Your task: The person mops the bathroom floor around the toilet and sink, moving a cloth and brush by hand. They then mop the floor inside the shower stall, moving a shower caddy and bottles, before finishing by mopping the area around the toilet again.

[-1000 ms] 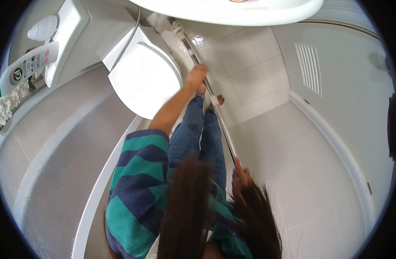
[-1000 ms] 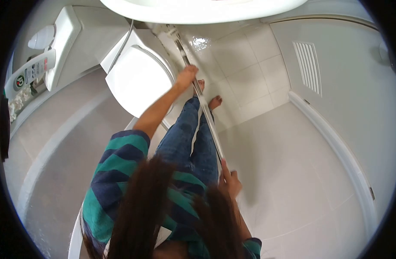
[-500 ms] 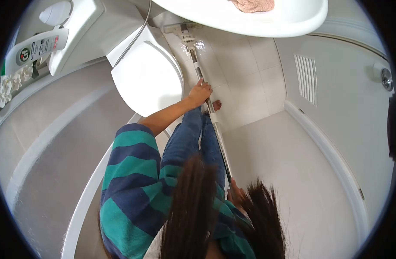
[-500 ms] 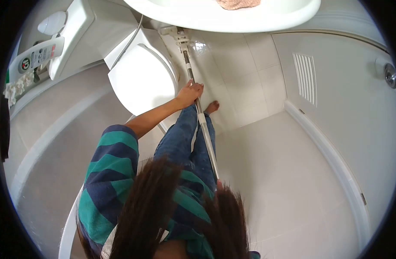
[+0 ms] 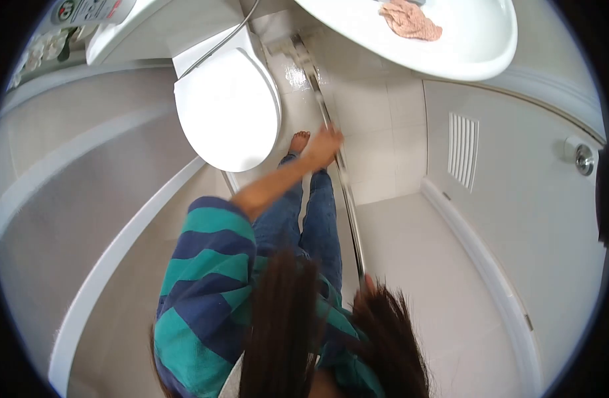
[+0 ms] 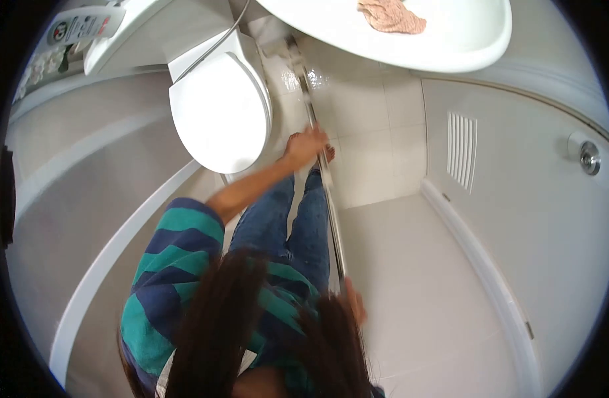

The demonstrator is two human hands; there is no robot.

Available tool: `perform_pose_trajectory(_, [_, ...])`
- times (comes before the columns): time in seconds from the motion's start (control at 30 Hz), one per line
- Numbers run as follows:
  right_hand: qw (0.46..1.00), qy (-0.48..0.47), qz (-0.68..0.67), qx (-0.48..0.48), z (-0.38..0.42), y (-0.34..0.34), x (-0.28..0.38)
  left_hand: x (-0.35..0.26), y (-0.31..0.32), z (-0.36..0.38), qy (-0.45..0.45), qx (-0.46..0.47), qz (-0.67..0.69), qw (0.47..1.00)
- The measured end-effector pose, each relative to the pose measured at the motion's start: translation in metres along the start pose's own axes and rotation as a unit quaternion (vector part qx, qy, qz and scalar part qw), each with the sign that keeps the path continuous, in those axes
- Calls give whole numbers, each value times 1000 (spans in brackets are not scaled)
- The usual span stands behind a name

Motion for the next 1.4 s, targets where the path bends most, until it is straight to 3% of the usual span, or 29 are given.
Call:
perform_pose_trajectory(0.03, [999,35,-3,29,19,-13,-21,-32,39,6,59,-64,-84,993])
perform_pose_trajectory(0.07, [997,67,-2,50,34,-24,-37,-67,48,25,85,-113,-51,989])
perform_pose_trajectory(0.2, [984,155,8,92,65,-55,-76,-204,102,64,202,37,131,970])
perform_pose_trajectory(0.37, [979,173,13,107,58,-73,-117,-268,150,50,223,16,75,972])
perform_pose_trajectory(0.5, [988,117,2,99,26,-80,-140,-222,141,0,184,-47,86,978])
perform_pose_trajectory(0.6, [997,4,-25,75,-33,-71,-172,-152,118,-63,120,-37,52,991])
perform_pose_trajectory(0.63, [997,-34,-37,66,-57,-66,-177,-122,122,-88,67,-72,32,995])
perform_pose_trajectory(0.67, [995,-58,-43,64,-80,-63,-172,-90,101,-103,6,-39,-118,992])
perform_pose_trajectory(0.7, [996,-24,-38,75,-105,-67,-102,-55,91,-116,-72,-69,-96,990])
perform_pose_trajectory(0.73, [996,-33,-32,79,-129,-62,-58,-20,65,-131,-72,39,-16,997])
perform_pose_trajectory(0.77, [996,-42,-26,80,-145,-56,-32,8,50,-140,-117,-5,-69,991])
perform_pose_trajectory(0.8, [995,-41,-56,70,-154,-52,-24,23,40,-146,-159,-50,-122,978])
perform_pose_trajectory(0.9, [994,-49,-99,20,-157,-56,-28,10,45,-164,-172,14,-91,981])
perform_pose_trajectory(1.0, [996,-56,-65,-34,-112,-91,-77,-69,86,-162,-58,39,-139,988])
perform_pose_trajectory(1.03, [997,-10,-71,-17,-88,-101,-98,-108,92,-149,0,72,-143,987])
perform_pose_trajectory(1.07, [996,31,-78,2,-60,-108,-121,-146,104,-132,39,18,-109,993])
perform_pose_trajectory(1.13, [991,100,-90,30,-16,-115,-145,-216,117,-96,98,120,-37,987])
perform_pose_trajectory(1.2, [984,137,-103,40,9,-117,-153,-265,124,-54,196,90,-44,975])
perform_pose_trajectory(1.3, [981,144,-126,36,8,-107,-157,-274,128,-57,243,100,-16,965])
perform_pose_trajectory(1.4, [979,119,-165,25,-37,-90,-142,-224,120,-120,219,51,-47,973])
Point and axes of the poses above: each hand's wrist, its own z-axis away from the middle knuckle, its own y-axis out of the palm, x = y × z, the point moved 3 cm from there along -z, towards the middle knuckle, and after that the axes turned 7 degrees about x, right-handed, at the moved point
